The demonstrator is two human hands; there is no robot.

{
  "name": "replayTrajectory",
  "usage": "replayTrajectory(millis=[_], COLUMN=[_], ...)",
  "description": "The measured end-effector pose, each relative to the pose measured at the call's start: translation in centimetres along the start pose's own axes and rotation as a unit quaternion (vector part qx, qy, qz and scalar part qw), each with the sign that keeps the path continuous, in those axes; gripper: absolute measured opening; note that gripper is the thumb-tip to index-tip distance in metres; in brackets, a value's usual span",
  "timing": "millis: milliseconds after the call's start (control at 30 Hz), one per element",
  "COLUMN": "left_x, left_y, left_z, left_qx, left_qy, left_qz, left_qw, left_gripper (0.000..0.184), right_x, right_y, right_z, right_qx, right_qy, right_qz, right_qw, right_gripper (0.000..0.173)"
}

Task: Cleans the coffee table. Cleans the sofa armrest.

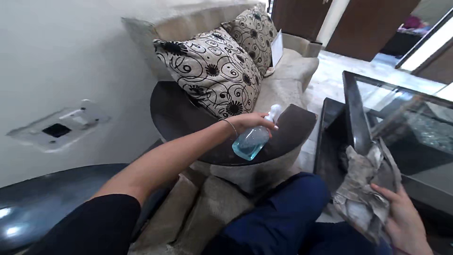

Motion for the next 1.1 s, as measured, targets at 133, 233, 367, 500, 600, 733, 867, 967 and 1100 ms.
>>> replayTrajectory(millis=[133,233,367,500,600,733,867,967,1100], left_x=[-1.0,-2.5,-4.2,-4.6,-4.2,-4.2,-3.7,-3.1,-2.8], left_y=[-0.4,-0.8,-0.8,-1.1,-1.1,-2.1,-2.9,-2.8,-3.5], left_z=[-0.1,0.3,0.4,0.8,0.8,0.5,0.0,0.0,-0.6], left_qx=[-0.053,-0.104,-0.177,-0.170,-0.165,-0.199,-0.176,-0.181,-0.267], left_qy=[-0.059,-0.113,-0.158,-0.164,-0.180,-0.192,-0.178,-0.185,-0.200], left_qz=[-0.003,0.007,0.005,-0.019,-0.035,0.003,-0.046,-0.025,0.014], left_qw=[0.997,0.988,0.971,0.971,0.969,0.961,0.967,0.966,0.943], left_gripper=[0.025,0.031,0.036,0.033,0.031,0.029,0.028,0.032,0.034], right_x=[0.9,0.3,-0.6,-1.5,-1.9,-2.3,-2.6,-2.7,-2.6], right_y=[0.5,0.4,0.3,0.6,1.2,2.2,3.1,3.7,4.6], right_z=[-0.2,-0.1,0.9,2.1,2.6,2.7,2.3,1.7,1.3], right_qx=[-0.010,-0.012,-0.005,-0.012,-0.016,-0.023,-0.028,-0.031,-0.036], right_qy=[0.010,0.013,0.032,0.053,0.061,0.067,0.061,0.052,0.047], right_qz=[0.010,0.002,0.013,0.002,-0.001,-0.001,-0.010,-0.012,-0.021], right_qw=[1.000,1.000,0.999,0.999,0.998,0.997,0.998,0.998,0.998], right_gripper=[0.066,0.066,0.067,0.069,0.070,0.067,0.066,0.065,0.064])
Point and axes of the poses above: each hand's wrist, its own x-axis away from the middle knuckle, its own y-axis out of the palm, z = x × y, the point moved 5 cm from there along -x, towards the middle knuckle, and after that the axes turned 10 degrees about -y, right-handed, at the moved point
